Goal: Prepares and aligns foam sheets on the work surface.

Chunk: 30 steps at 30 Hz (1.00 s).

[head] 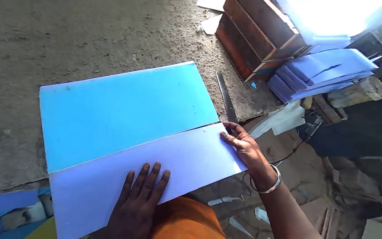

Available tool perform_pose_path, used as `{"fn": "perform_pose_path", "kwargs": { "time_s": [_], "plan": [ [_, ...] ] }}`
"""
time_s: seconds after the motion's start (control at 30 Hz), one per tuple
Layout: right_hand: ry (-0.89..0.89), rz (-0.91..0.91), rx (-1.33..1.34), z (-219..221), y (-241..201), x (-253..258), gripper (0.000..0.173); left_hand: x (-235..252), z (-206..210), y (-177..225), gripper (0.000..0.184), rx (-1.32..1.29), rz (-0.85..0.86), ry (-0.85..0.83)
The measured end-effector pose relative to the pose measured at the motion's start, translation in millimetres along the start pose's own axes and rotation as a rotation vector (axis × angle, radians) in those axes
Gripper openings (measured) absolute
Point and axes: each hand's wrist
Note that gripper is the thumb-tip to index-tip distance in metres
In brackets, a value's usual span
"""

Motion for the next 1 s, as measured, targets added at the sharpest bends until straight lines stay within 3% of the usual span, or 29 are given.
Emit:
{"fn": "perform_pose_path", "kwargs": {
  "time_s": [1.0],
  "plan": [
    [0.020,0.075,0.073,4.1,-4.0,-0.1,0.043,2.4,-0.6,0.0,0.059,-0.004,-0.010,-0.058]
  ]
}}
Point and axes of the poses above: each hand's wrist, its own x-axis towards the middle knuckle, its own z-axis out of the palm, y = z × x, and after that the axes turned 2 degrees about -x, right-handed
